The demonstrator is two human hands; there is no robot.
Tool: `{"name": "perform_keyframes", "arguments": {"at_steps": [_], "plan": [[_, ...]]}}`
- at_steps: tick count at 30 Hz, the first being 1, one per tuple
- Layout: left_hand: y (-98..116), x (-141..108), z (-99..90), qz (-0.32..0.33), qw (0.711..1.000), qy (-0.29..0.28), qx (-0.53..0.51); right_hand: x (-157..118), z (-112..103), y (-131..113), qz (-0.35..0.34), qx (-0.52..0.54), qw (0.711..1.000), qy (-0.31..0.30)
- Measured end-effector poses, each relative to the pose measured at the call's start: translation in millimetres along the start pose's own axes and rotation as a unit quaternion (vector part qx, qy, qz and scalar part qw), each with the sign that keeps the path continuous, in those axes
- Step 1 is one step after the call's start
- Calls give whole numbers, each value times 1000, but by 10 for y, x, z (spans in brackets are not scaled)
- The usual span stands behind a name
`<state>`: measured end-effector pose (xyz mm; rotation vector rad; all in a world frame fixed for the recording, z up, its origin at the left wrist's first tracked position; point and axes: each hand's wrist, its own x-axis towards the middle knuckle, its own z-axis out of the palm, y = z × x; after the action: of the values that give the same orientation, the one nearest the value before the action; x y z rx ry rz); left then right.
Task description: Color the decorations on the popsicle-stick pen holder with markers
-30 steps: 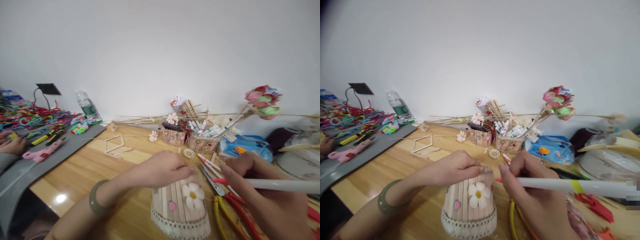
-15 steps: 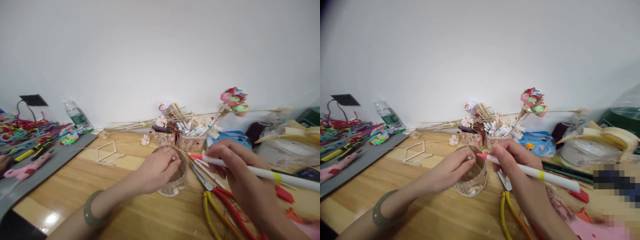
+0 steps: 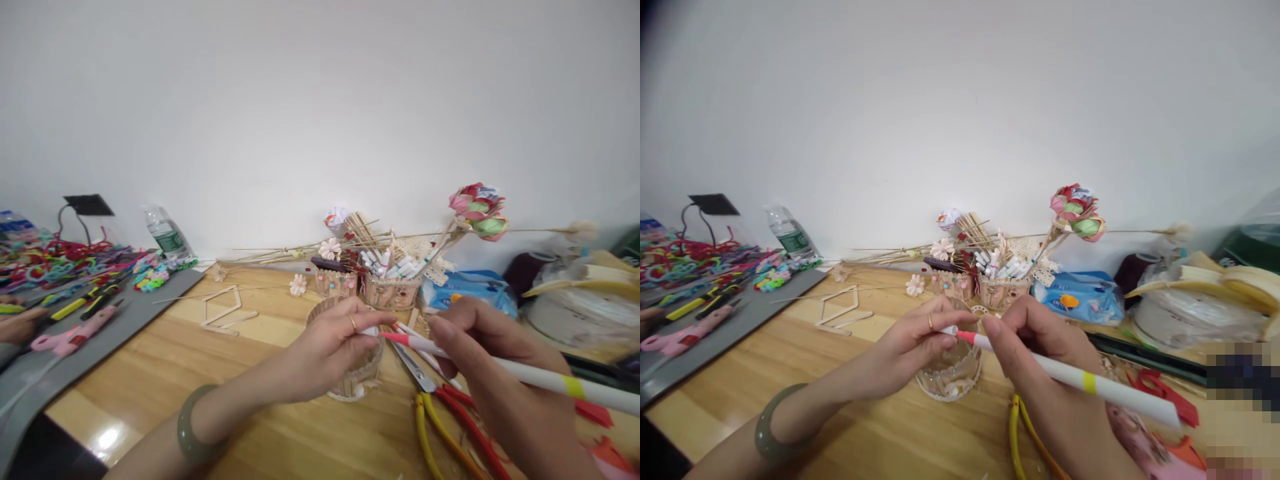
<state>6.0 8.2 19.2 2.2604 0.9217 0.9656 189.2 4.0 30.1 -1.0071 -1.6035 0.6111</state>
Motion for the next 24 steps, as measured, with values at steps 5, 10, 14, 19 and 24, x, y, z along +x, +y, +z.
{"name": "perform_keyframes", "arguments": {"at_steps": [5, 10, 14, 19, 24], "plan": [[-2, -40, 0, 63, 998, 1, 27, 24, 43, 4, 5, -10, 1000, -26], [12, -83, 18, 59, 996, -18, 57, -1, 82, 27, 77, 101, 989, -80], [27, -127, 84, 42, 997, -3, 71, -47, 159, 7, 125, 149, 980, -43], [40, -195, 219, 113, 987, 90, 68, -105, 260, -36, 177, 183, 966, -47], [22, -228, 327, 56, 995, 87, 5, -128, 326, -1, 193, 204, 959, -43]]}}
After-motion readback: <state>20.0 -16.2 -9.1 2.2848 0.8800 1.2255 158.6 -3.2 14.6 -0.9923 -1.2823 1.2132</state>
